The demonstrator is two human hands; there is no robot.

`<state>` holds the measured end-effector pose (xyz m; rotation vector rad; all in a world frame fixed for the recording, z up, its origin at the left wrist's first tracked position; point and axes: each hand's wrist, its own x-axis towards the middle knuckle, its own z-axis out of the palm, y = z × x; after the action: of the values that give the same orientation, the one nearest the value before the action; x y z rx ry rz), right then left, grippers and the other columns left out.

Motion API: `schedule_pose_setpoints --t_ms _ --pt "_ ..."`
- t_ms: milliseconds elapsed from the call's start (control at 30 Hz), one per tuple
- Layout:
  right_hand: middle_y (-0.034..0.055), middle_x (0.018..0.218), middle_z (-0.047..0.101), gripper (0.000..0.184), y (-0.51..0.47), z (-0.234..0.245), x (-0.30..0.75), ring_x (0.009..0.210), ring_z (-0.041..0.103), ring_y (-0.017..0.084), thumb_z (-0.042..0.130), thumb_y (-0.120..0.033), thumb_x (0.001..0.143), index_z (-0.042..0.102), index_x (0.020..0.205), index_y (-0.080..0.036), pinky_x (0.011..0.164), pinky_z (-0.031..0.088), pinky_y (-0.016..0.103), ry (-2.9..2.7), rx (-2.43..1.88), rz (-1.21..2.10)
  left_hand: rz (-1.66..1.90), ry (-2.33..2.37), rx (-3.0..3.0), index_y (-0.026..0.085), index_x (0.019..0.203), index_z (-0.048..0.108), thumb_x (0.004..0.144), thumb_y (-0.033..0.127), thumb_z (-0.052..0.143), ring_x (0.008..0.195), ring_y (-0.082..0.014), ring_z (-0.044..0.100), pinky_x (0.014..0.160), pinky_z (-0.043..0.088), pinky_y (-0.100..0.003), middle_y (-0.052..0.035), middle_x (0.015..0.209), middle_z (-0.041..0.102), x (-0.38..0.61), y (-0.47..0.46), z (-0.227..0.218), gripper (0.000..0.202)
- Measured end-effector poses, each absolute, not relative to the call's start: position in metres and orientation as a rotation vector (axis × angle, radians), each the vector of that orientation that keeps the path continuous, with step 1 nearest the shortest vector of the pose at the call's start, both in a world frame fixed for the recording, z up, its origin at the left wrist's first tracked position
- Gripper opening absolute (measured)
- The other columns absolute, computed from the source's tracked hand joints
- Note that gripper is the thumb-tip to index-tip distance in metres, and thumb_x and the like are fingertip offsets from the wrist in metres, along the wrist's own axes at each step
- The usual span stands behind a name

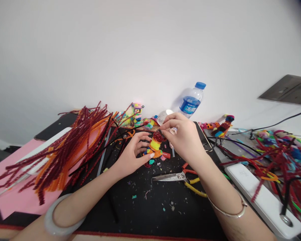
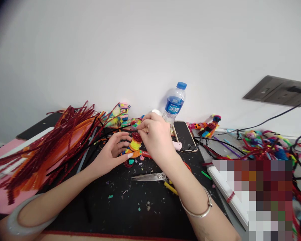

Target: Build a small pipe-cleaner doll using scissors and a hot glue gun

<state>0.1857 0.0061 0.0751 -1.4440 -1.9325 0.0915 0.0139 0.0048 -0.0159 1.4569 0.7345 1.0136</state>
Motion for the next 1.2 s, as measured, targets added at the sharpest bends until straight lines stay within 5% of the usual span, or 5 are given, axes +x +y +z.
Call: schedule_pose_setpoints --t_ms 1200 --pt "0.0062 0.096 0.062 0.016 0.0068 0.0723 0.1831 0.094 0.056 0.021 0.058 -0.006 0.077 0.067 0.071 -0.018 0.077 0.041 0.035 -2.080 -1.289 0.109 1.016 0.743 1.461 0.027 0.118 0.040 0.077 0.018 0.065 0.098 -0.0141 0.055 0.091 0.044 -0.032 -0.0037 0.112 0.048 0.0154 0.0045 -0.0158 0.049"
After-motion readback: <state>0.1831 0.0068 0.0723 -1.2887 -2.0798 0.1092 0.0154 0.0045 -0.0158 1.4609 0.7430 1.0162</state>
